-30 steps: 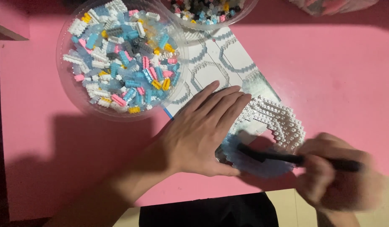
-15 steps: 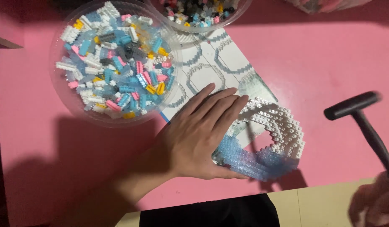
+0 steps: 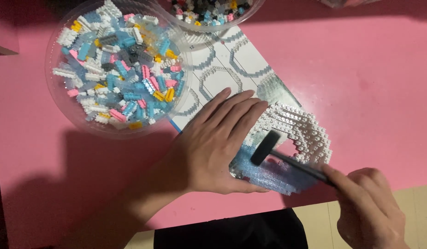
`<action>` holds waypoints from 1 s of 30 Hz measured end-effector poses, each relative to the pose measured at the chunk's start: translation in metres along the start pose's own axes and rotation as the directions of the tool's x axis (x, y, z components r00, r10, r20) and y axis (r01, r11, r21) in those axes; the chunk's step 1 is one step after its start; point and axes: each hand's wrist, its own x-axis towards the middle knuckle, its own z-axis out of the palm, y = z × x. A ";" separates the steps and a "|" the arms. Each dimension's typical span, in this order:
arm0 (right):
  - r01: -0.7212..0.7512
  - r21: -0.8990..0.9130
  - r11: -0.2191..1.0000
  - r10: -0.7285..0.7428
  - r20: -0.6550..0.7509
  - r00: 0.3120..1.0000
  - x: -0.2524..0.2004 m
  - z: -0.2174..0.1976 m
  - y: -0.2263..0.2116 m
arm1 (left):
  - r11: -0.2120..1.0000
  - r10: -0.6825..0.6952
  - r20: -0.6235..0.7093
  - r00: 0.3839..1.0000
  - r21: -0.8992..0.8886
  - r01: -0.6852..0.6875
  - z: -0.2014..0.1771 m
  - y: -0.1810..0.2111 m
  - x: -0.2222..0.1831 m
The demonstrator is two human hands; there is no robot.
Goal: Assembling a toy robot using interlocking blocks and a small plastic hammer
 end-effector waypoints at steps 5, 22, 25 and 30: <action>0.123 -0.087 0.989 -0.121 0.028 0.992 -0.008 0.008 0.022 | 1.000 0.000 0.000 1.000 0.017 0.000 -0.001 0.000 0.000; -0.020 -0.047 0.999 0.021 0.020 1.000 -0.019 0.008 0.030 | 0.999 -0.008 0.001 1.000 0.037 0.008 0.001 0.000 -0.001; 0.101 -0.078 0.992 -0.088 0.161 0.983 -0.031 0.008 0.042 | 0.999 0.004 -0.012 1.000 0.039 -0.004 0.000 0.000 0.001; 0.096 -0.167 0.981 -0.074 0.135 0.988 -0.031 0.011 0.047 | 0.998 -0.006 0.009 1.000 0.059 0.006 0.001 0.000 0.000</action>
